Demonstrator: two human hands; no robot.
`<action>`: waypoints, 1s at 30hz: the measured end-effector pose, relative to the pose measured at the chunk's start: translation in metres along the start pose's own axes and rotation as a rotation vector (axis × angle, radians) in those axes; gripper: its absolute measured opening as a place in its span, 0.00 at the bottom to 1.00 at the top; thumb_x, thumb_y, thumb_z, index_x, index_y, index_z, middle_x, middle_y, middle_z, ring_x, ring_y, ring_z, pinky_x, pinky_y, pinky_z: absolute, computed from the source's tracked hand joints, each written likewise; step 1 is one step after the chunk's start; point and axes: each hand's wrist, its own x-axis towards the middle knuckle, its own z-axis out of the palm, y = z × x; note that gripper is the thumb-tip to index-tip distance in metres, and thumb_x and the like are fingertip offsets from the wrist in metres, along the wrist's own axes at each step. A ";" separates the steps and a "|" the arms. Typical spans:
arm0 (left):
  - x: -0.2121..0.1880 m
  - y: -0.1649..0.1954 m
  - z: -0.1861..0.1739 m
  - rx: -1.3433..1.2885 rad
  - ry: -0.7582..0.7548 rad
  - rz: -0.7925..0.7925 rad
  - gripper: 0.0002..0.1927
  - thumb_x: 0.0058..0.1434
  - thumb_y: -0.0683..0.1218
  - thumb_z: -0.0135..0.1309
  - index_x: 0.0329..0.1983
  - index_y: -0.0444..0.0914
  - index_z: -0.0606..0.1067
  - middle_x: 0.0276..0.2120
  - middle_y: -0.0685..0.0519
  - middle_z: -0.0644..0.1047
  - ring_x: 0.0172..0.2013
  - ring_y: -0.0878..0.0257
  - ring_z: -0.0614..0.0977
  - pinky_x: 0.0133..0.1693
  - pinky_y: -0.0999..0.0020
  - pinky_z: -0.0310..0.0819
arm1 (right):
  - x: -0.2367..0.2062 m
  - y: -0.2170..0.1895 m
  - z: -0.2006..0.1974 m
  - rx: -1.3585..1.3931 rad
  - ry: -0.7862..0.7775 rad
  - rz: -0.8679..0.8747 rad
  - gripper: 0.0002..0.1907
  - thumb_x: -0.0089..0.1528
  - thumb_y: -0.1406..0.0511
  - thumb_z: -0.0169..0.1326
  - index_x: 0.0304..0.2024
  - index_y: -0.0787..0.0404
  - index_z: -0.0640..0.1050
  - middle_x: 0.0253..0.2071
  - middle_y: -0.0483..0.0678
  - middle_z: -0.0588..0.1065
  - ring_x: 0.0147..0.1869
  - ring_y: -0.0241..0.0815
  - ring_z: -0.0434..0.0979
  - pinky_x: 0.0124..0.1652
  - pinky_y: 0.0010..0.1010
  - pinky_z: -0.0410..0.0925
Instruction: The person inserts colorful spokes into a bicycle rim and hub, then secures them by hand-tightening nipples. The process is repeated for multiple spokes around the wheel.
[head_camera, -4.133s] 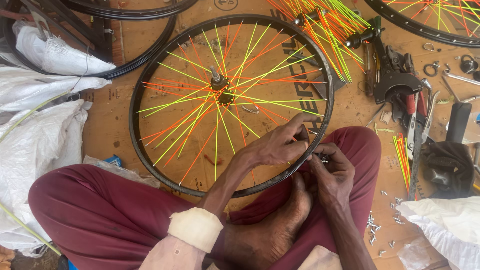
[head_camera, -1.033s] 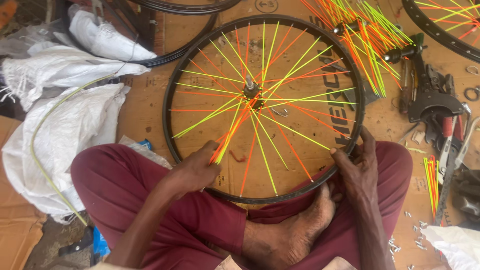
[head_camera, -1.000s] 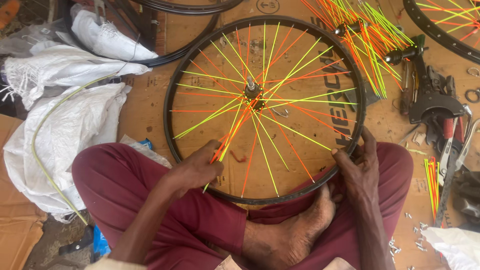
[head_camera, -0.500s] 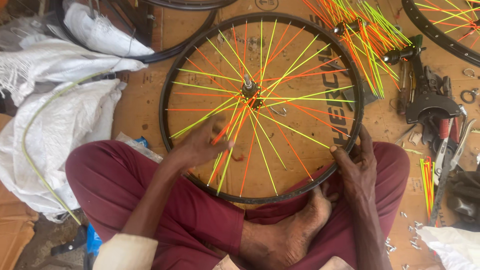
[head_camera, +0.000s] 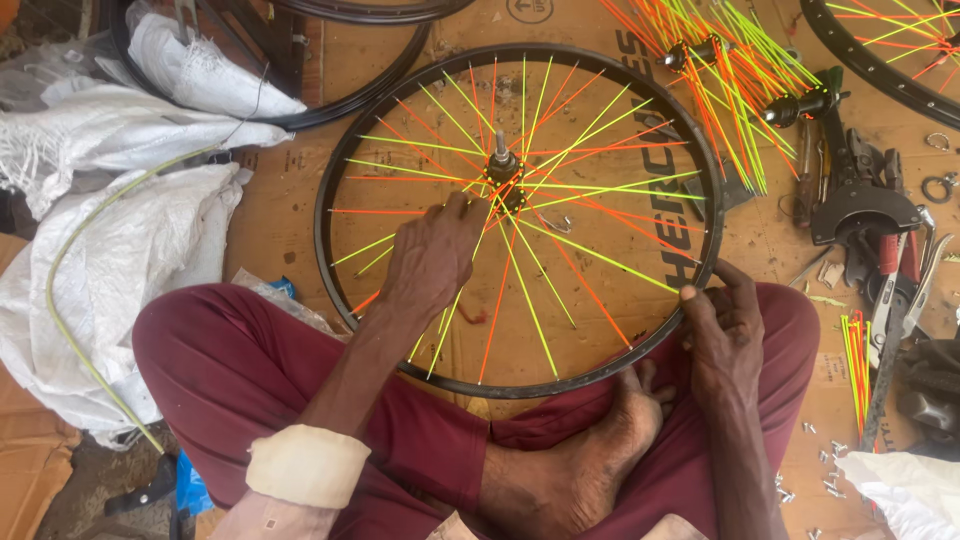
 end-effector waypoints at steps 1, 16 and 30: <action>0.002 0.001 -0.003 0.030 0.083 0.046 0.14 0.53 0.36 0.55 0.44 0.34 0.73 0.42 0.43 0.76 0.39 0.44 0.83 0.36 0.47 0.77 | -0.001 0.000 0.000 0.022 -0.005 0.003 0.26 0.65 0.63 0.57 0.65 0.59 0.69 0.38 0.45 0.76 0.32 0.29 0.68 0.28 0.21 0.62; -0.013 0.046 0.022 0.041 -0.061 -0.385 0.07 0.63 0.40 0.54 0.42 0.33 0.72 0.35 0.41 0.78 0.38 0.44 0.84 0.33 0.49 0.79 | -0.004 -0.008 0.002 -0.005 -0.012 0.004 0.27 0.66 0.61 0.56 0.67 0.58 0.69 0.33 0.41 0.72 0.32 0.28 0.67 0.29 0.21 0.62; -0.003 0.059 0.029 -0.700 0.025 -0.587 0.28 0.57 0.41 0.56 0.61 0.35 0.63 0.54 0.46 0.69 0.44 0.47 0.79 0.42 0.53 0.75 | -0.009 -0.025 0.005 -0.046 0.031 0.043 0.28 0.64 0.62 0.57 0.67 0.57 0.72 0.37 0.42 0.76 0.34 0.29 0.71 0.30 0.21 0.64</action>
